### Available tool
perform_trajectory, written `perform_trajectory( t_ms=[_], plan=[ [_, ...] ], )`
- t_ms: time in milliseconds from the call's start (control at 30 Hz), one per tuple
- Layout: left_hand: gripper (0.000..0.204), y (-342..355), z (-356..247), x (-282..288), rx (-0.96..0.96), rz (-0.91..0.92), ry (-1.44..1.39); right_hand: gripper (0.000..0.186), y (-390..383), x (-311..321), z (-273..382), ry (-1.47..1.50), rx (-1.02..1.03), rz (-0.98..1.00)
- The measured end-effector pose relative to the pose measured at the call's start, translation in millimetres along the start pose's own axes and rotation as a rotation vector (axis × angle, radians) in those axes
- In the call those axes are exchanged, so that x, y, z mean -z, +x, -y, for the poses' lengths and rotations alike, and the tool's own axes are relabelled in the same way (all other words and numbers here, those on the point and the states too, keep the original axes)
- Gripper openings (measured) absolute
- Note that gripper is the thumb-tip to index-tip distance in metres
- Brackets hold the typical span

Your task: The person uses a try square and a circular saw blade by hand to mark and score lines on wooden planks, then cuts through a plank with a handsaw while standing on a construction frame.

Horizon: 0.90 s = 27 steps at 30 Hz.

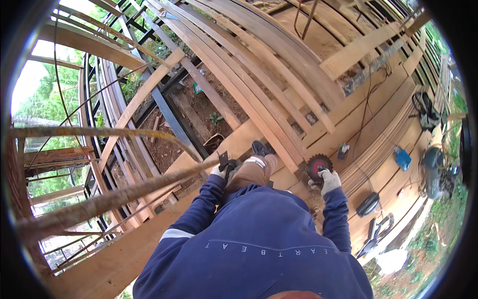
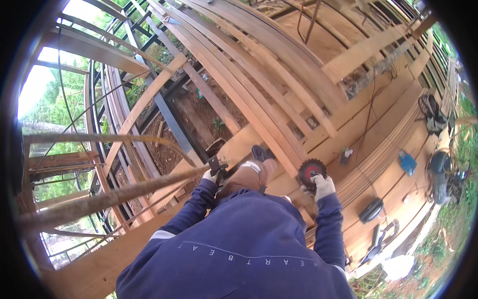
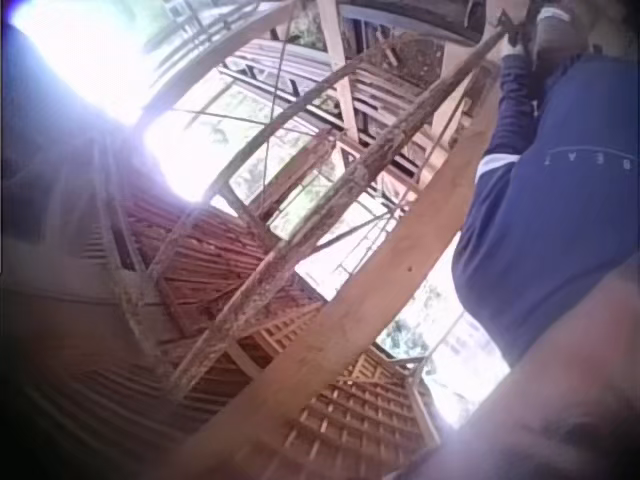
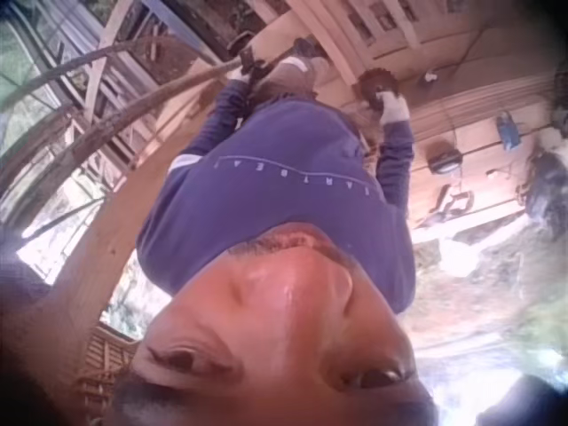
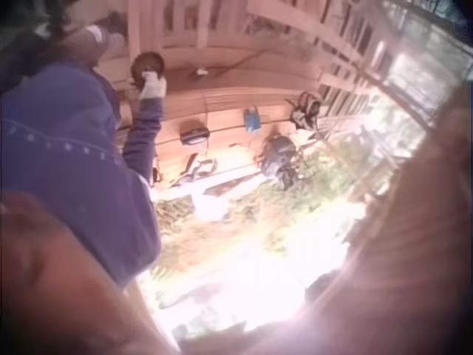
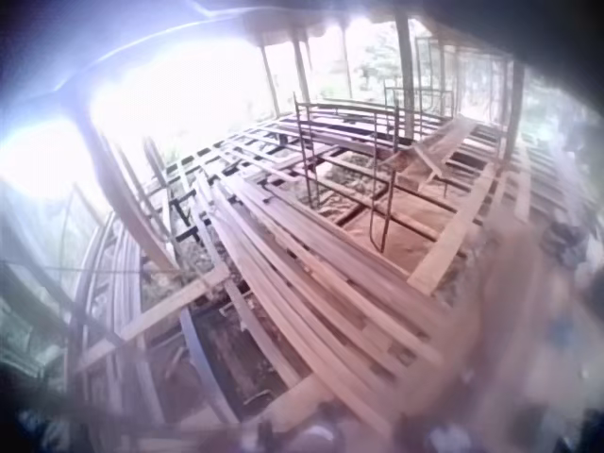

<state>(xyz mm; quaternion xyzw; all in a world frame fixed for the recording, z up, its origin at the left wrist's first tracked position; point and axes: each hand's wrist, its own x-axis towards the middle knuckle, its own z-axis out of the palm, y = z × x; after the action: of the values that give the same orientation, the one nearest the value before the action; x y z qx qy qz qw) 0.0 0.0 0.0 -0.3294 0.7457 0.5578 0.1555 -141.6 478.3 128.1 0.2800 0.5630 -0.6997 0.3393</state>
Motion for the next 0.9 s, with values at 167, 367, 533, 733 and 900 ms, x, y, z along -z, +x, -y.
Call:
perform_trajectory(
  t_ms=[167,367,533,733,900],
  plan=[
    [0.025,43,-178,31,-0.265,-0.086,0.094,0.039,102,-1,30,-0.285,-0.15,-0.341],
    [0.025,55,-218,36,-0.142,-0.19,-0.299,0.05,122,85,-25,-1.755,-0.258,0.081],
    [0.027,128,-180,37,-0.372,-0.358,-0.194,0.057,171,79,28,-1.669,-0.353,0.135],
    [0.025,162,-208,65,-0.125,-0.493,0.316,0.053,283,-34,218,-1.614,-0.037,-0.013],
    [0.039,174,-166,107,0.36,-0.581,0.107,0.034,290,-186,413,-0.829,-0.029,-0.037]
  ],
)
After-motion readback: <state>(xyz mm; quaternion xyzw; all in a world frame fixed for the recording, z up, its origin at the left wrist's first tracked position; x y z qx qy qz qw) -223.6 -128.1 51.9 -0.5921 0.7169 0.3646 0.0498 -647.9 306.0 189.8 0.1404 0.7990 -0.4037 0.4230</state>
